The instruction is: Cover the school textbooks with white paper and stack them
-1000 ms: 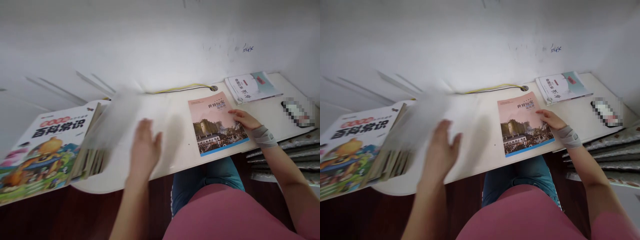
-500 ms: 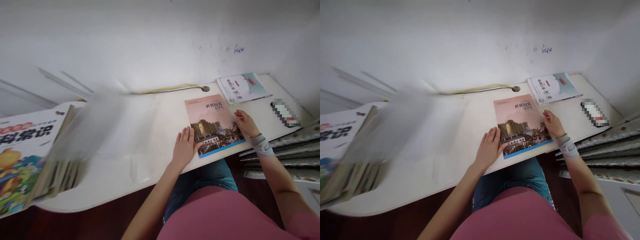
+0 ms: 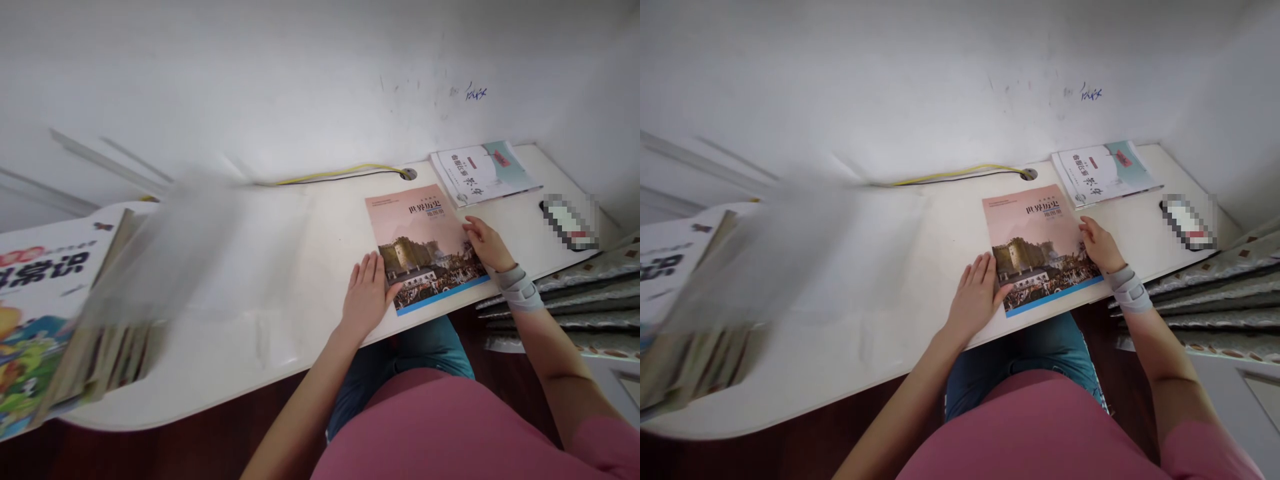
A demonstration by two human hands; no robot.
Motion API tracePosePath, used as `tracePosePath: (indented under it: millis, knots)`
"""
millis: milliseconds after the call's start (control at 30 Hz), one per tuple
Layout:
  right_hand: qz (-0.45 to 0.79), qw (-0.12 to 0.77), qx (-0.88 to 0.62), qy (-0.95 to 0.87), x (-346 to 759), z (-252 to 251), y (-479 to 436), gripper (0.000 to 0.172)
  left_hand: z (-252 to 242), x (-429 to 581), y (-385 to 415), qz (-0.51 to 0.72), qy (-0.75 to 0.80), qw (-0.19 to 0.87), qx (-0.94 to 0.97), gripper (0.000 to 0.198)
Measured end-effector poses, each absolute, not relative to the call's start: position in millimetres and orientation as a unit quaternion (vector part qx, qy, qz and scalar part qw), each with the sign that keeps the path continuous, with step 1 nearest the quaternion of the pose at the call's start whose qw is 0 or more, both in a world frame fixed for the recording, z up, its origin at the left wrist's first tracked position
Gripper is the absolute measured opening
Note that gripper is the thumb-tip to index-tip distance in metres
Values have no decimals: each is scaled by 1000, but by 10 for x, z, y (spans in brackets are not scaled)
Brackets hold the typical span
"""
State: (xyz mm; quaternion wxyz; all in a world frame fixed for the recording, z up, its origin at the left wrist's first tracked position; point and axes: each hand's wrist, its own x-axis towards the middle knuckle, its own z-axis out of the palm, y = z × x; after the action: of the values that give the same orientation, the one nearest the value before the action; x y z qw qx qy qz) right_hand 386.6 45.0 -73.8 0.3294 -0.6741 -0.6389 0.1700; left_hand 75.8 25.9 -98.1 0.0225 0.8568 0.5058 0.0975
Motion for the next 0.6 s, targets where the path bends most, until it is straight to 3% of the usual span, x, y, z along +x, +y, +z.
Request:
tracePosePath:
  millis: [300, 500, 600]
  knots:
    - [157, 301, -700, -629, 3862, -660, 452, 45, -939, 777, 246, 90, 509, 21, 856, 72]
    - [176, 341, -681, -623, 3829, -600, 423, 46, -945, 771, 247, 100, 507, 32, 856, 69]
    - [248, 407, -640, -603, 3779, -527, 395, 48, -876, 774, 234, 129, 510, 58, 848, 68]
